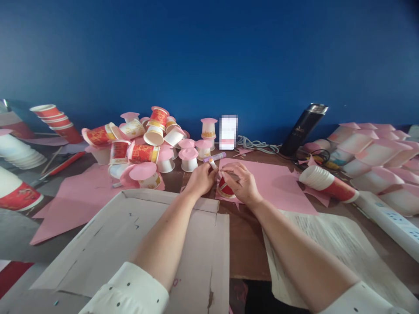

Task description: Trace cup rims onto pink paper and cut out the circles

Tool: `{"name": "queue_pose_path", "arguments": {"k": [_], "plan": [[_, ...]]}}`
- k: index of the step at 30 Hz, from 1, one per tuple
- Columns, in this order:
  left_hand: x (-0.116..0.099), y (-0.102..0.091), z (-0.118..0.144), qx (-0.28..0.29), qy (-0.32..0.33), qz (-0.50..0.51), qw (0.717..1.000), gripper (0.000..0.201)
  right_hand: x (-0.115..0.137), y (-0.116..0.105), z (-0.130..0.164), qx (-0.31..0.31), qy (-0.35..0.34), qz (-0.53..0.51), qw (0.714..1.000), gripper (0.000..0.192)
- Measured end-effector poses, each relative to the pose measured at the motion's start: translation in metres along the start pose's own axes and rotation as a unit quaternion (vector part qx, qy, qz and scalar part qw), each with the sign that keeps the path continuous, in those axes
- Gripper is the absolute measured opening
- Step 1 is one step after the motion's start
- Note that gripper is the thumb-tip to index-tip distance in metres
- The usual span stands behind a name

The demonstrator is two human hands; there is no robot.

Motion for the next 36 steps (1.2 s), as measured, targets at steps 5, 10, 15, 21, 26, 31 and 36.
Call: {"name": "queue_pose_path", "arguments": {"k": [5,10,15,21,26,31,36], "plan": [[-0.003,-0.006,0.002,0.004,0.008,-0.017,1.0,0.019,-0.001,0.0,0.0,-0.002,0.003,0.002,1.0,0.01],[-0.006,-0.01,0.004,0.01,0.026,-0.018,0.999,0.019,0.0,0.0,0.0,-0.007,0.012,0.004,1.0,0.01],[-0.011,-0.015,0.008,0.024,0.034,-0.026,0.999,0.017,0.002,0.0,0.0,-0.012,0.019,0.006,1.0,0.009],[-0.018,-0.016,0.011,0.055,0.052,-0.016,0.997,0.019,0.001,0.001,0.0,-0.012,0.022,0.008,1.0,0.008],[-0.021,-0.016,0.013,0.098,0.081,0.023,0.992,0.011,0.001,0.001,0.0,-0.015,0.015,0.003,1.0,0.009],[-0.022,-0.019,0.017,0.147,0.088,0.07,0.983,0.009,0.0,0.001,0.001,-0.013,0.014,0.0,1.0,0.01],[-0.03,-0.013,0.024,0.207,0.075,0.091,0.971,0.015,0.0,0.0,0.001,-0.017,0.02,0.006,1.0,0.009]]}}
Point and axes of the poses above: each hand's wrist, its own z-axis away from the middle knuckle, its own y-axis out of the palm, x = y × z, the point moved 6 cm from there along -z, towards the middle knuckle, and after that the axes turned 5 degrees about z, right-handed, at the moved point
